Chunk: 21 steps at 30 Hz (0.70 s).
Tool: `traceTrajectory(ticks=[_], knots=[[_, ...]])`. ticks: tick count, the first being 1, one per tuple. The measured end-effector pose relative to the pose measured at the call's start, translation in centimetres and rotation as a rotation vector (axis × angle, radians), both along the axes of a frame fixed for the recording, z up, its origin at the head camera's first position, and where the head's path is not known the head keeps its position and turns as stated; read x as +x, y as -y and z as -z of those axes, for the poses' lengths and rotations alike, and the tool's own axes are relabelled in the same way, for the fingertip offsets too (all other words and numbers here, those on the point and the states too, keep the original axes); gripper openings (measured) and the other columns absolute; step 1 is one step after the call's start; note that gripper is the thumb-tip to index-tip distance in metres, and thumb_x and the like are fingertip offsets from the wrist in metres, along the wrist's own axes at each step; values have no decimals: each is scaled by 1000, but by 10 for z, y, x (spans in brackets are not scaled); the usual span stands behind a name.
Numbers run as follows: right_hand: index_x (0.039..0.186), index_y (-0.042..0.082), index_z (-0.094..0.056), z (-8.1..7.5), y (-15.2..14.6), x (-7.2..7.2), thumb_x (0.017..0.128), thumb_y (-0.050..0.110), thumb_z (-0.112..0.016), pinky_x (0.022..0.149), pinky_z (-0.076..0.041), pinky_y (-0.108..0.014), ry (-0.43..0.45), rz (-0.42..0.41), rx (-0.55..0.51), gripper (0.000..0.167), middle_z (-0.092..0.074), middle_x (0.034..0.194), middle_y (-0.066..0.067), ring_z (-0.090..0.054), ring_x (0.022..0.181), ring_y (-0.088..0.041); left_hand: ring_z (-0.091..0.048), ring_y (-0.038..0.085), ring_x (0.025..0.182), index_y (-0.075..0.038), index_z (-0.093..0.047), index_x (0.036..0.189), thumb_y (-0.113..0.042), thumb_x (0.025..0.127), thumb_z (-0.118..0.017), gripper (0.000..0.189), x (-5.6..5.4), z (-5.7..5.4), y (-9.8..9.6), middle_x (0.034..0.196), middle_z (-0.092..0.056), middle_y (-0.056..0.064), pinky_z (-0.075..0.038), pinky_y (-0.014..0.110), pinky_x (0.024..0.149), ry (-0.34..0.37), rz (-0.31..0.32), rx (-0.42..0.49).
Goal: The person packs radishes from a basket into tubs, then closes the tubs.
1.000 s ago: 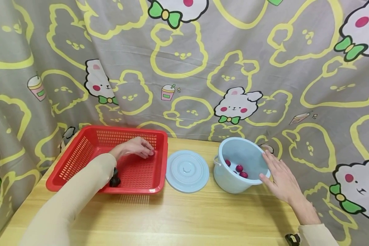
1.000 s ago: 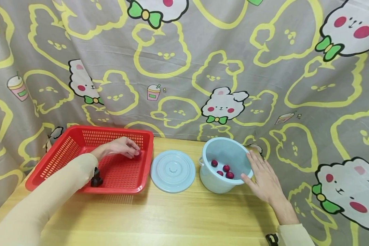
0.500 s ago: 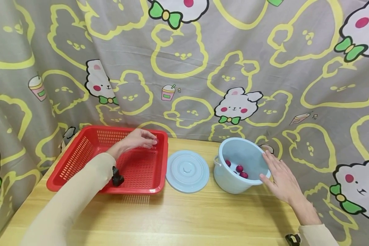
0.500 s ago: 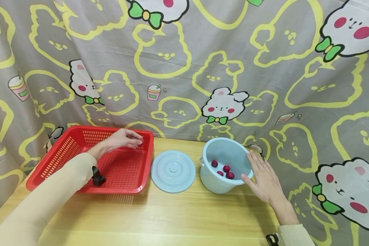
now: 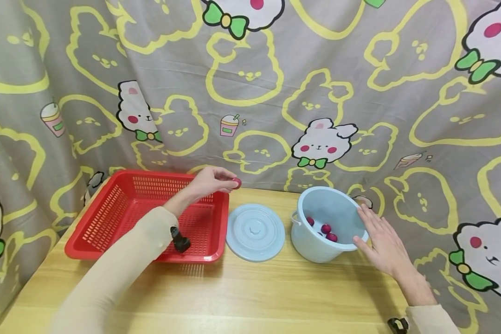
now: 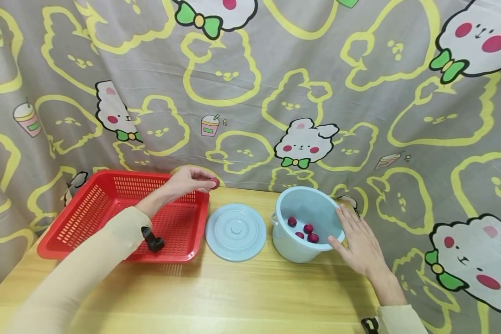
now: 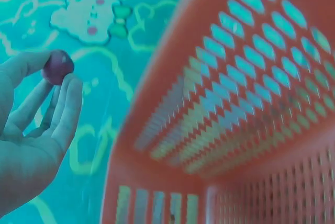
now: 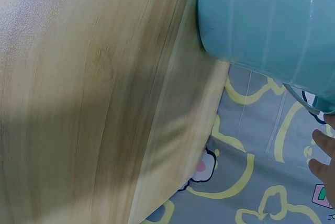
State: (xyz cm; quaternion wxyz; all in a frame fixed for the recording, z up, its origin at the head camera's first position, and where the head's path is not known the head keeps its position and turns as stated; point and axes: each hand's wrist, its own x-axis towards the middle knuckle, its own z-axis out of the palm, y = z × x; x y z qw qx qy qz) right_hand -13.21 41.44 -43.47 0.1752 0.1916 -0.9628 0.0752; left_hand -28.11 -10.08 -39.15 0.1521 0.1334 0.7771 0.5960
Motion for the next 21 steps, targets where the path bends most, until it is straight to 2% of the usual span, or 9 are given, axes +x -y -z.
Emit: traceTrajectory(ticks=[4,8,14,21], knots=[[166,5,-29,0,0,0,104,36,-60,132,9,-17,-2,-4,0,76,-31,172,-21,-16,167,-21,-79,16,90,-4,-74,124,-21,95,-81,34,5,-4,-19,112,-80,15,-63,46,102,-12,9,4],[166,5,-30,-1,1,0,104,36,-60,134,8,-20,-3,-6,0,76,-31,173,-20,-15,168,-20,-79,17,90,-5,-75,123,-21,94,-81,34,11,-8,-37,111,-81,15,-63,44,101,-16,29,27],[165,5,-30,-1,2,0,104,37,-60,134,8,-20,-2,-7,-2,76,-30,173,-19,-16,167,-21,-78,15,88,-3,-75,122,-17,94,-81,32,19,-16,-65,108,-81,15,-67,36,92,-24,56,81],[165,5,-30,-2,2,0,104,36,-61,133,8,-18,-1,-5,4,75,-30,173,-20,-16,167,-20,-78,14,88,-6,-76,120,-18,93,-82,30,29,-24,-105,109,-81,13,-67,32,88,-34,89,71]])
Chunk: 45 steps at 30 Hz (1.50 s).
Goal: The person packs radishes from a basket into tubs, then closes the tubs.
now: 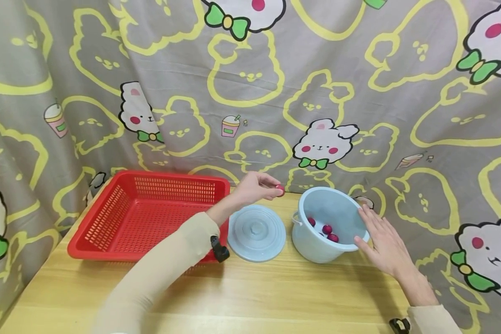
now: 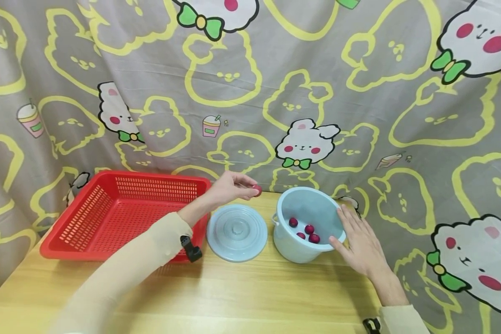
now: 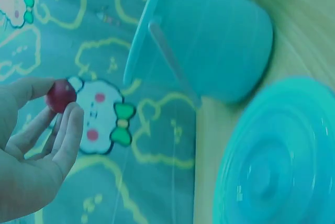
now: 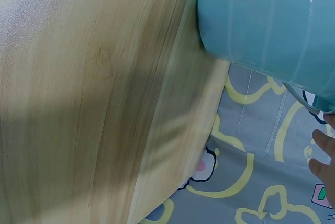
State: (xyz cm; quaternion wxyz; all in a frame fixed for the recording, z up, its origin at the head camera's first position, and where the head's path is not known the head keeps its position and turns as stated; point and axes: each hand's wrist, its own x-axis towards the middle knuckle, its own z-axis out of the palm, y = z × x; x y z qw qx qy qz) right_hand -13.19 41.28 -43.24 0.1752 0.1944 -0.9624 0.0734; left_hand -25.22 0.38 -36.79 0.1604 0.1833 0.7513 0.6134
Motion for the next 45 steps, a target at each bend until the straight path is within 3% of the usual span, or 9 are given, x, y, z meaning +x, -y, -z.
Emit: traceTrajectory(ticks=[10,18,19,25,32,40,45], knots=[[165,4,-31,0,-1,-1,104,37,-60,131,9,-16,3,-4,-3,75,-32,172,-22,-15,167,-21,-79,22,89,-9,-79,114,-20,93,-83,24,10,1,-59,104,-80,7,-67,31,85,7,6,39],[166,5,-30,1,-1,-1,104,37,-60,137,3,-27,4,-1,-8,75,-29,174,-19,-15,167,-20,-78,26,87,-10,-80,108,-21,90,-86,21,19,6,-93,97,-77,1,-66,26,77,-36,19,32],[166,5,-30,1,-1,-2,104,37,-60,137,4,-25,5,-2,-9,75,-29,174,-19,-15,167,-20,-77,21,83,-11,-81,108,-21,90,-86,21,20,8,-96,97,-76,0,-65,25,76,-45,19,23],[166,6,-29,2,0,-2,104,37,-60,134,7,-20,11,-1,-12,76,-30,174,-19,-17,167,-23,-63,2,84,-14,-83,106,-23,91,-86,18,25,13,-109,99,-78,-3,-54,15,71,-123,12,-71],[167,8,-28,2,0,0,104,36,-60,139,1,-32,15,5,-20,76,-28,175,-17,-16,167,-22,-64,1,88,-15,-82,106,-25,90,-86,20,32,8,-122,99,-80,-3,-51,15,75,-149,1,-151],[167,7,-28,3,-1,0,105,37,-59,138,3,-30,14,10,-16,75,-29,174,-19,-18,167,-25,-66,4,71,-12,-81,107,-21,92,-84,18,34,9,-123,96,-78,0,-54,16,65,-127,8,-103],[166,6,-29,2,0,0,105,36,-59,136,6,-24,11,6,-22,75,-30,174,-20,-18,167,-24,-65,4,70,-9,-80,110,-22,93,-83,22,33,12,-117,94,-76,-1,-55,16,63,-140,31,-76]])
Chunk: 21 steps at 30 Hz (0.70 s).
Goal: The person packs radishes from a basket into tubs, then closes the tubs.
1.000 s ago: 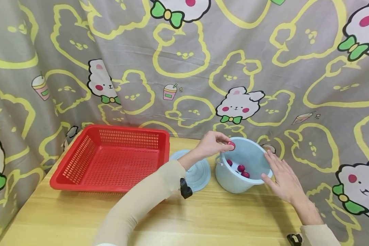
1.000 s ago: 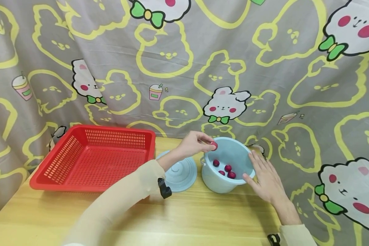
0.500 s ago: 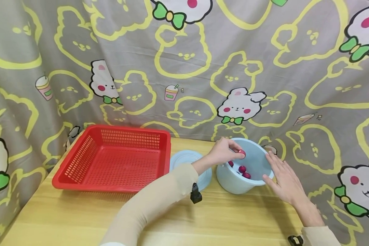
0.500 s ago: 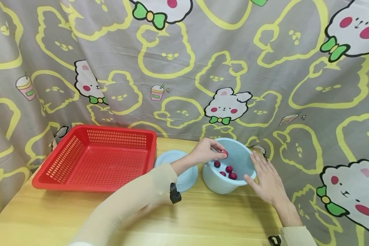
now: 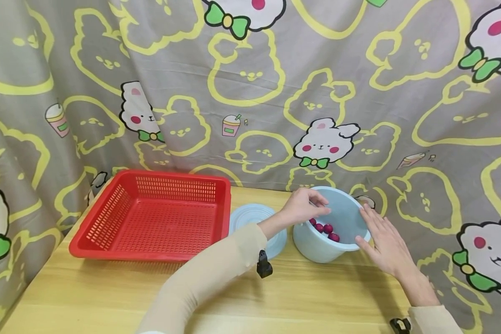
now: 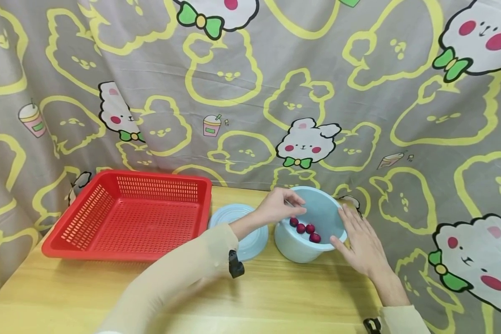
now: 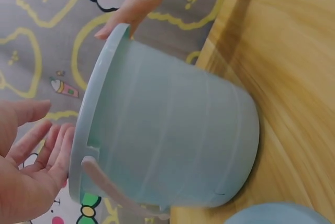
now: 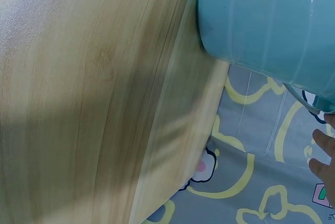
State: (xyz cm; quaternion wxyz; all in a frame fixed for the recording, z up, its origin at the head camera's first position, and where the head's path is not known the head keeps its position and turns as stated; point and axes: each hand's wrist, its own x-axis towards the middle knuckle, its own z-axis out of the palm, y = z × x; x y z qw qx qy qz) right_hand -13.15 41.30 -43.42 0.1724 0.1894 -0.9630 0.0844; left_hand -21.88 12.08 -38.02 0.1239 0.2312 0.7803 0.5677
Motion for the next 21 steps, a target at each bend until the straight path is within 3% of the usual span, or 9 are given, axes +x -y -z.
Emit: traceTrajectory(ticks=[7,15,21], knots=[[164,4,-33,-2,0,-1,104,38,-60,138,1,-28,-25,-6,26,75,-34,171,-21,-15,167,-18,-63,1,82,-10,-80,108,-21,94,-81,18,3,2,15,99,-78,2,-55,14,70,-35,14,51],[162,2,-38,-4,-3,-1,101,38,-64,136,3,-21,-39,-23,27,75,-37,170,-21,-15,167,-15,-66,2,78,-14,-80,110,-25,97,-78,17,16,-2,38,99,-77,-1,-59,18,68,-46,1,45],[150,4,-57,-11,0,-1,92,48,-73,133,-8,-14,-175,-79,-25,74,-54,159,-19,-17,160,6,-70,5,95,-14,-78,114,-30,99,-75,22,28,-1,59,106,-79,-1,-59,21,86,-103,-46,-5]])
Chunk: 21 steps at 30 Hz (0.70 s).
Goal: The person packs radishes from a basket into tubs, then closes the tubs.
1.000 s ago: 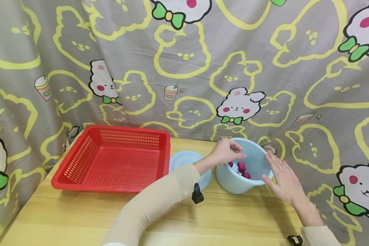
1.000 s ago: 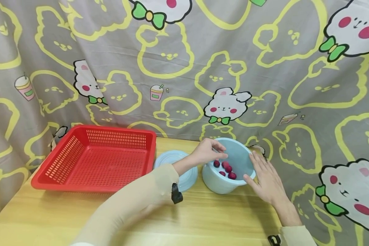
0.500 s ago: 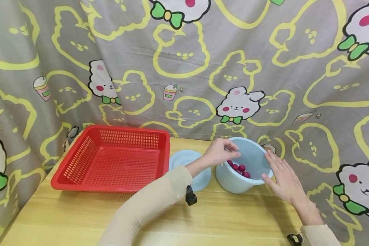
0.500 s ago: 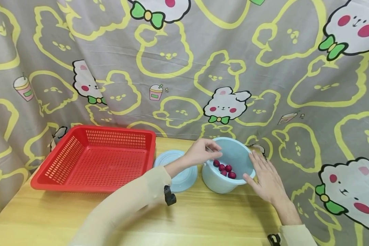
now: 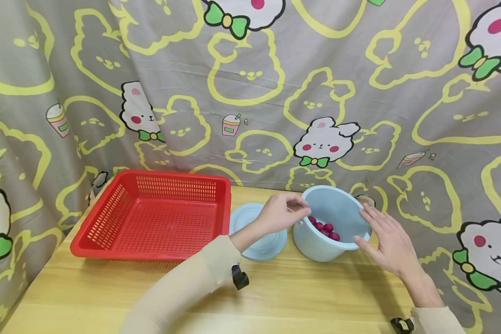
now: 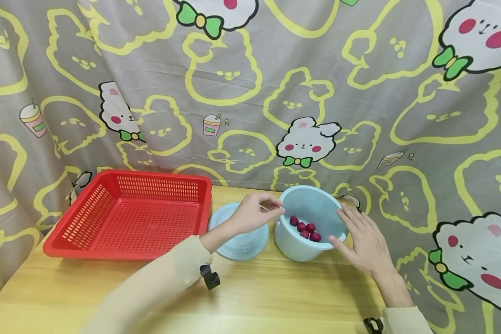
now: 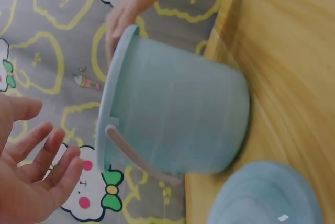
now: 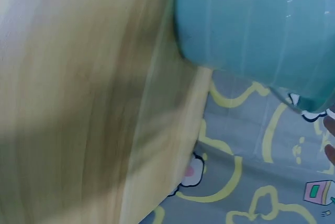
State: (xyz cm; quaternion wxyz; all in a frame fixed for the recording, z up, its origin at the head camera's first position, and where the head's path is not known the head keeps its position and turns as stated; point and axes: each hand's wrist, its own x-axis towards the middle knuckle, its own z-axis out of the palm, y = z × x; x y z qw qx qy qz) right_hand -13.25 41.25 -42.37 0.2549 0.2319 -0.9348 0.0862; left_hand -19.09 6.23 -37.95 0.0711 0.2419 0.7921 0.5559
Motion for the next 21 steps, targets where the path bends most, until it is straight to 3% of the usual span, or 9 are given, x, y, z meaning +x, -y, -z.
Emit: traceTrajectory(ticks=[3,7,13,17,21], knots=[[144,3,-62,-4,6,1,96,63,-64,133,-13,-15,-82,-42,-26,77,-60,153,-20,-20,158,10,-70,14,110,-14,-76,121,-32,99,-75,29,8,5,11,116,-79,1,-59,32,98,-33,-30,-49],[141,1,-65,-9,18,7,99,74,-50,134,-16,-18,-151,-79,-46,86,-64,147,-23,-29,158,3,-65,21,129,-15,-70,132,-37,98,-75,41,19,14,26,133,-74,2,-54,45,113,-54,-71,-137],[140,4,-67,-10,42,21,98,74,-52,135,-19,-22,-211,-106,-61,83,-66,146,-20,-48,153,-19,-56,28,143,-12,-63,143,-39,95,-76,56,37,34,46,147,-66,6,-45,53,122,-93,-87,-180],[138,4,-69,-11,61,30,98,71,-56,135,-23,-28,-262,-155,-75,79,-67,144,-20,-50,152,-20,-52,30,147,-11,-58,148,-41,93,-77,65,50,47,58,152,-60,9,-43,55,123,-115,-88,-195],[133,2,-71,-13,83,39,100,67,-57,135,-27,-33,-331,-234,-69,75,-69,141,-21,-53,149,-24,-45,35,153,-11,-52,153,-47,92,-78,76,62,59,69,162,-51,13,-39,59,126,-180,-65,-288]])
